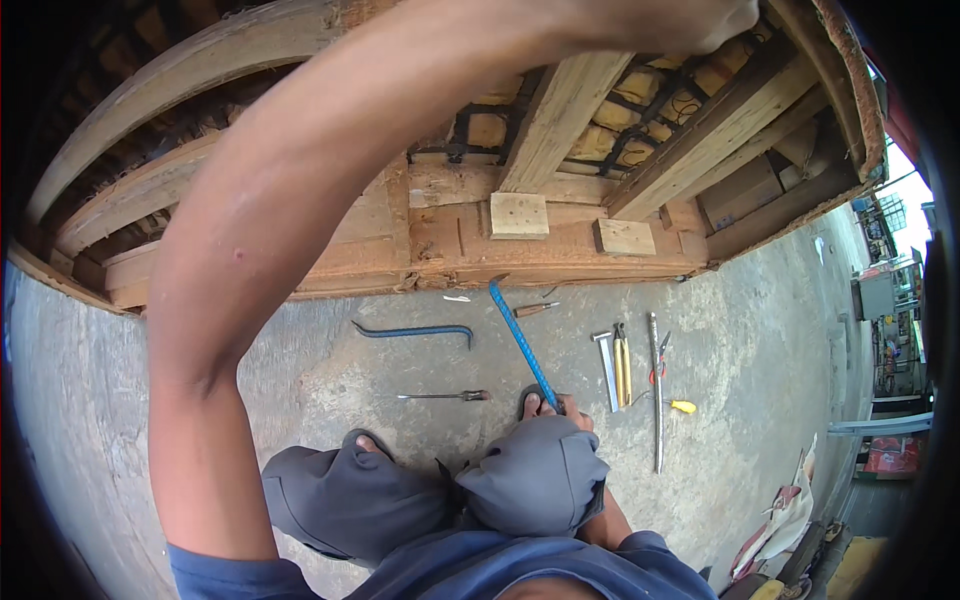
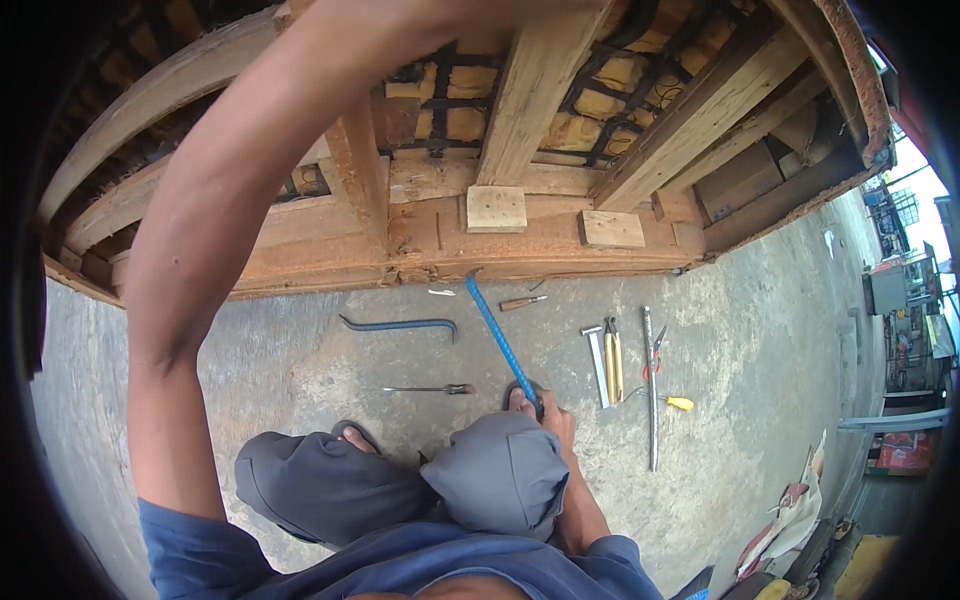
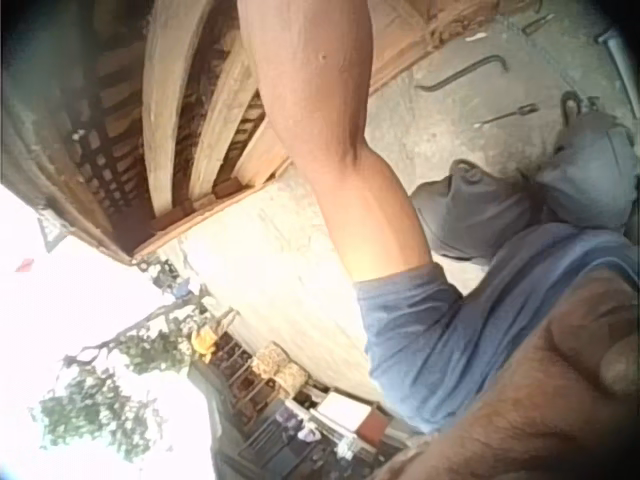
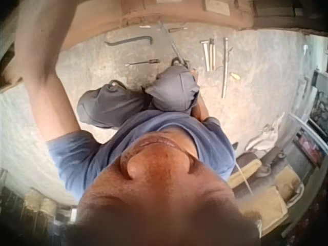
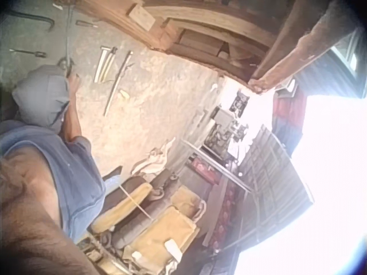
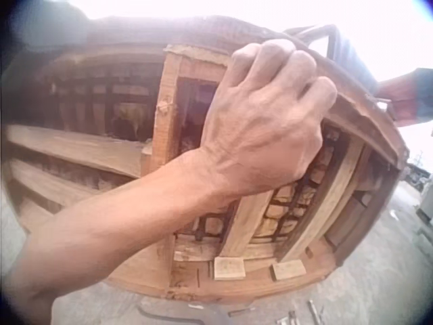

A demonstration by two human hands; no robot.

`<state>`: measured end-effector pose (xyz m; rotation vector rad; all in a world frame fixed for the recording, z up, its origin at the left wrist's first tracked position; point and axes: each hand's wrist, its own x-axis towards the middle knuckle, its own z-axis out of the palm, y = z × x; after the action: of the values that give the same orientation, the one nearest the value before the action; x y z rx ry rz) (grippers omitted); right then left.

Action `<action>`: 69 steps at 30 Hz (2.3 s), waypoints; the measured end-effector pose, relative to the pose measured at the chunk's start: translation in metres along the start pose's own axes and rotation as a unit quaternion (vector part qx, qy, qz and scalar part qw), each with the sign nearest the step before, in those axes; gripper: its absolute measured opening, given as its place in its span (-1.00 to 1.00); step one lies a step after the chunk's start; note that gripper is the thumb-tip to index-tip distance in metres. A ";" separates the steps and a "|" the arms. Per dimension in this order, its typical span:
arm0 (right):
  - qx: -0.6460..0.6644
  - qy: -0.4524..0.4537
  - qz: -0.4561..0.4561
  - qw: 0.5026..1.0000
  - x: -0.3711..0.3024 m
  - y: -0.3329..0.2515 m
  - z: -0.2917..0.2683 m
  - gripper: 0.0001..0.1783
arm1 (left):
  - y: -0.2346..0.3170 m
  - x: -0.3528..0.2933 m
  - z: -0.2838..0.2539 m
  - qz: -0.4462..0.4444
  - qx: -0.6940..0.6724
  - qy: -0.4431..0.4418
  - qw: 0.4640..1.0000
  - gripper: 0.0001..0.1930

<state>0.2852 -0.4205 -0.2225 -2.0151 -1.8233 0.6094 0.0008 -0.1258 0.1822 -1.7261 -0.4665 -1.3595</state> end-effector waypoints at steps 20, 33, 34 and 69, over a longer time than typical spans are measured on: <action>0.014 -0.116 0.244 0.963 -0.065 0.232 0.011 -0.59 | 0.184 -0.321 -0.005 -0.480 0.064 -0.700 0.526 -0.70; 0.042 -0.089 0.238 0.966 -0.045 0.230 0.015 -0.59 | 0.364 -0.262 0.043 -0.438 -0.450 -0.511 0.587 -0.85; 0.031 -0.081 0.245 0.966 -0.045 0.229 0.013 -0.60 | 0.379 -0.250 0.053 -0.433 -0.467 -0.508 0.581 -0.84; 0.027 -0.044 0.252 0.966 -0.047 0.234 0.019 -0.59 | 0.284 -0.387 -0.087 -0.466 -0.300 -0.702 0.448 -0.76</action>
<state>0.4680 -0.4922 -0.3585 -2.4616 -1.3099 0.8877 0.0269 -0.2707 -0.2830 -3.1802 -2.3642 -0.0694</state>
